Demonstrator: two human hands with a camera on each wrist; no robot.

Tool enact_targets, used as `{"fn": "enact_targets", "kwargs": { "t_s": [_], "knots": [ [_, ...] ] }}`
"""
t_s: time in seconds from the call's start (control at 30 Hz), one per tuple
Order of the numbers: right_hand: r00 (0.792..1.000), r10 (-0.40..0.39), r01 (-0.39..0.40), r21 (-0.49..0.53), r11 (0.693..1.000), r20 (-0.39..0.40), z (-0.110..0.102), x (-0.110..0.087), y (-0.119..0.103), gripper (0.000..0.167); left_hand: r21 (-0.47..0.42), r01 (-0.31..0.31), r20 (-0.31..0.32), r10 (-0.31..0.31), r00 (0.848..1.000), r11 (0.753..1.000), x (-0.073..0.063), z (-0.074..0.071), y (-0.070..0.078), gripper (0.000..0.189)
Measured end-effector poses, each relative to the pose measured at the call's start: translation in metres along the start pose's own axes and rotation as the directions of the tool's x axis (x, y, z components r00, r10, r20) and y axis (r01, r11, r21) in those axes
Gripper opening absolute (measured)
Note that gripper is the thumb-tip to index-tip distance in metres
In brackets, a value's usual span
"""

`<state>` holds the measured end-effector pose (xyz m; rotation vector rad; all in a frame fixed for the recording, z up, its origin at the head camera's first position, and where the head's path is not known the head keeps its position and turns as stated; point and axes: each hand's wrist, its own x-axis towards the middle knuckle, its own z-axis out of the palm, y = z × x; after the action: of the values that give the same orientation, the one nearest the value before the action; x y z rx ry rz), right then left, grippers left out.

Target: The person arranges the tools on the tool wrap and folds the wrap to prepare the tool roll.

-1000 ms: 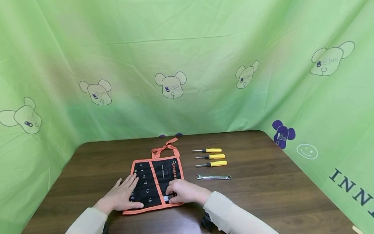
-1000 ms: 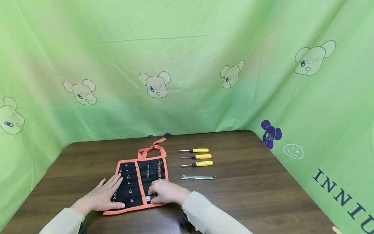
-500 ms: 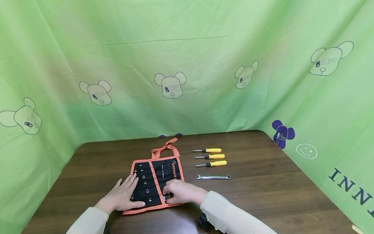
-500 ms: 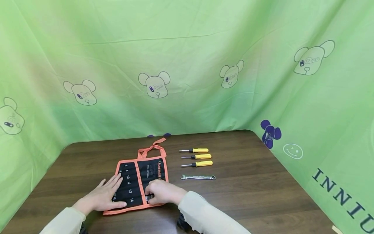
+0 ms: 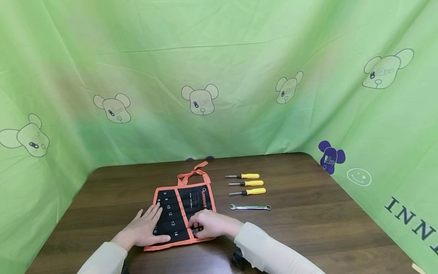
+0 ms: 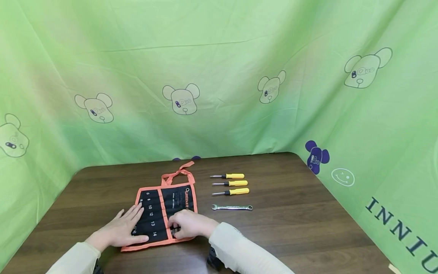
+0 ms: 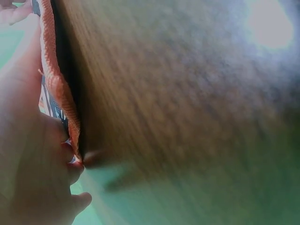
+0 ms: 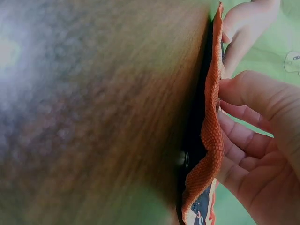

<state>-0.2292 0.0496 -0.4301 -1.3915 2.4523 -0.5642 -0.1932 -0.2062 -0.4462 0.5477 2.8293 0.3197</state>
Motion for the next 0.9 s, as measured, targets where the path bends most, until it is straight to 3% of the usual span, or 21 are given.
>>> {"fn": "enact_targets", "kwargs": {
  "t_s": [0.9],
  "knots": [
    [0.998, -0.034, 0.031, 0.049, 0.998, 0.049, 0.0008, 0.0027, 0.0022, 0.032, -0.036, 0.017, -0.005, -0.017, 1.000, 0.999, -0.0009, -0.0005, 0.0033, 0.100]
  ]
}}
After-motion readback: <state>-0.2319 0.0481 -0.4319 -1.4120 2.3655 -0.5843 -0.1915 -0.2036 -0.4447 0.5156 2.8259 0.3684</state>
